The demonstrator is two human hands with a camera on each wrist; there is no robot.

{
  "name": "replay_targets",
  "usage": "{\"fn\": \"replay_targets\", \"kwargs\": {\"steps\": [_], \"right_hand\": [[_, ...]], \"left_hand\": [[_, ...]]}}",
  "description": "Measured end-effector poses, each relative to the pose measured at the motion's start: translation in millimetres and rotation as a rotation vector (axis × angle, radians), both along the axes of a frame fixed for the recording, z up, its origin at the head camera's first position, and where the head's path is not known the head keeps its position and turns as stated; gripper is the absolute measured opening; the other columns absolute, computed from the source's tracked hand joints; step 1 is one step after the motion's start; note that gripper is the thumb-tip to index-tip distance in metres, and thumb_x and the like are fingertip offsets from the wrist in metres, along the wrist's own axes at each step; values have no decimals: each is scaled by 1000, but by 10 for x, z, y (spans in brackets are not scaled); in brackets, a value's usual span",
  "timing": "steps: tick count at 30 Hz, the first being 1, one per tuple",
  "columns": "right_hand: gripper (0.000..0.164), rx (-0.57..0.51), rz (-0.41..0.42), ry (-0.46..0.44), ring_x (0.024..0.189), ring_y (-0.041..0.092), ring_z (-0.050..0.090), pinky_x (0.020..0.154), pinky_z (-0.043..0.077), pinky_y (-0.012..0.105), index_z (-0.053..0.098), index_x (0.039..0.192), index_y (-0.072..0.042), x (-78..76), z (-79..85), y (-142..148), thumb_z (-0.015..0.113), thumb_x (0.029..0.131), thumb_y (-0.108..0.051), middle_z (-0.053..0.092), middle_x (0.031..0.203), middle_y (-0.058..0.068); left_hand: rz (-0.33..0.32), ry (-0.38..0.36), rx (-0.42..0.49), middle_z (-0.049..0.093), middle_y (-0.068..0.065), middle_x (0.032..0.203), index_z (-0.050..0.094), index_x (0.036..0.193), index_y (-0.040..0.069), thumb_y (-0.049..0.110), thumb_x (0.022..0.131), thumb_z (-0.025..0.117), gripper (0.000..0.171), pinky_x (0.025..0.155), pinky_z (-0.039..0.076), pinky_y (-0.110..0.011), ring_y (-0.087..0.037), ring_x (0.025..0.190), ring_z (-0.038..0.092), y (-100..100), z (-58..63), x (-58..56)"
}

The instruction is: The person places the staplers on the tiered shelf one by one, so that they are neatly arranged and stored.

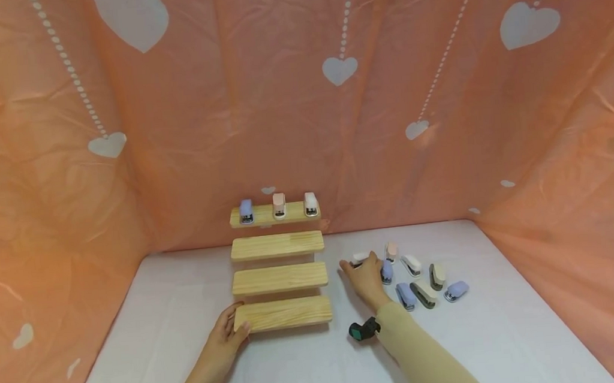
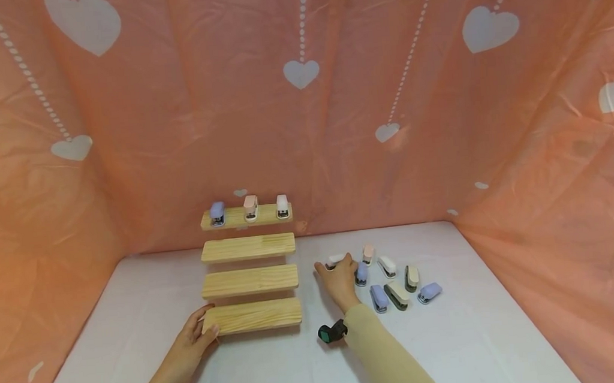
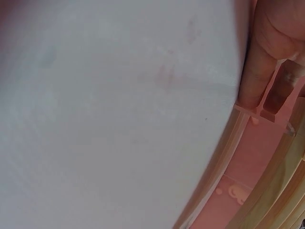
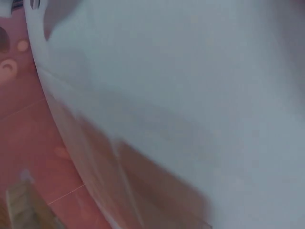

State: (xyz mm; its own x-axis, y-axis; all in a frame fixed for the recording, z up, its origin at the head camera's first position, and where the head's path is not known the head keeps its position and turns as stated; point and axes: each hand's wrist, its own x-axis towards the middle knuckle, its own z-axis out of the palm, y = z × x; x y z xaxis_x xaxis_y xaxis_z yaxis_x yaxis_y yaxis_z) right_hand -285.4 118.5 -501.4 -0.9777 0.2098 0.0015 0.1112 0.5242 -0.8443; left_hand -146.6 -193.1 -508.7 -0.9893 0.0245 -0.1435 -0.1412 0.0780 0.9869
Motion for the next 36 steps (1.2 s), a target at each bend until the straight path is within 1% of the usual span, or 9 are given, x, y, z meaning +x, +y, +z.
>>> {"fn": "replay_targets", "kwargs": {"steps": [3, 6, 10, 15, 21, 23, 27, 32, 36], "right_hand": [[89, 1, -7, -11, 124, 50, 34, 106, 34, 56, 22, 139, 17, -11, -26, -37, 69, 88, -38, 27, 132, 42], [85, -41, -27, -26, 121, 46, 35, 106, 35, 54, 25, 138, 15, -21, -44, -73, 68, 87, -38, 28, 130, 39], [82, -110, -58, -67, 119, 43, 36, 105, 35, 52, 25, 139, 11, -54, -45, -98, 67, 88, -38, 27, 130, 34], [82, -149, -70, -126, 122, 42, 34, 106, 34, 53, 24, 140, 8, -64, -13, -84, 66, 89, -41, 24, 134, 32], [82, -148, -100, -115, 121, 43, 37, 106, 35, 51, 28, 137, 9, -56, -4, -103, 71, 85, -37, 26, 132, 33], [81, -142, -103, -112, 119, 43, 38, 106, 36, 51, 28, 136, 9, -51, -2, -114, 72, 85, -35, 26, 131, 33], [76, -123, -115, -92, 115, 43, 40, 104, 38, 51, 31, 134, 10, -36, 11, -123, 72, 85, -32, 27, 128, 33], [75, -114, -107, -90, 112, 42, 43, 102, 39, 50, 34, 133, 8, -36, 7, -149, 73, 84, -32, 30, 126, 32], [75, -81, -101, -84, 111, 42, 44, 100, 40, 51, 35, 133, 7, -49, -2, -197, 73, 83, -34, 33, 124, 30]], "left_hand": [[13, -19, 29, 22, -23, 155, 28, 148, 15, 28, 96, 61, 63, 110, 32, -47, -36, 140, 26, 15, -1, -1], [29, -32, 46, 22, -22, 156, 28, 148, 15, 26, 96, 61, 62, 109, 35, -45, -35, 140, 27, 35, 7, -6], [28, -36, 32, 18, -24, 156, 27, 149, 14, 27, 97, 60, 63, 109, 34, -46, -36, 141, 25, 37, 28, -13], [26, -43, 28, 18, -24, 156, 26, 149, 15, 26, 97, 60, 63, 109, 35, -46, -37, 140, 25, 36, 37, -20], [32, -51, 32, 20, -24, 156, 27, 149, 16, 26, 97, 60, 62, 109, 35, -46, -37, 140, 27, 46, 33, -10], [39, -57, 24, 21, -23, 155, 27, 148, 17, 27, 97, 60, 62, 109, 35, -47, -37, 140, 27, 44, 35, -2], [36, -42, 19, 22, -25, 154, 28, 149, 15, 26, 96, 61, 63, 110, 32, -48, -39, 140, 26, 57, 29, -10], [43, -42, 42, 20, -25, 155, 28, 148, 14, 20, 97, 59, 60, 110, 33, -47, -38, 141, 24, 63, 36, -10], [47, -45, 33, 19, -25, 155, 27, 149, 14, 23, 96, 60, 62, 109, 33, -47, -38, 140, 25, 35, 34, 1]]}}
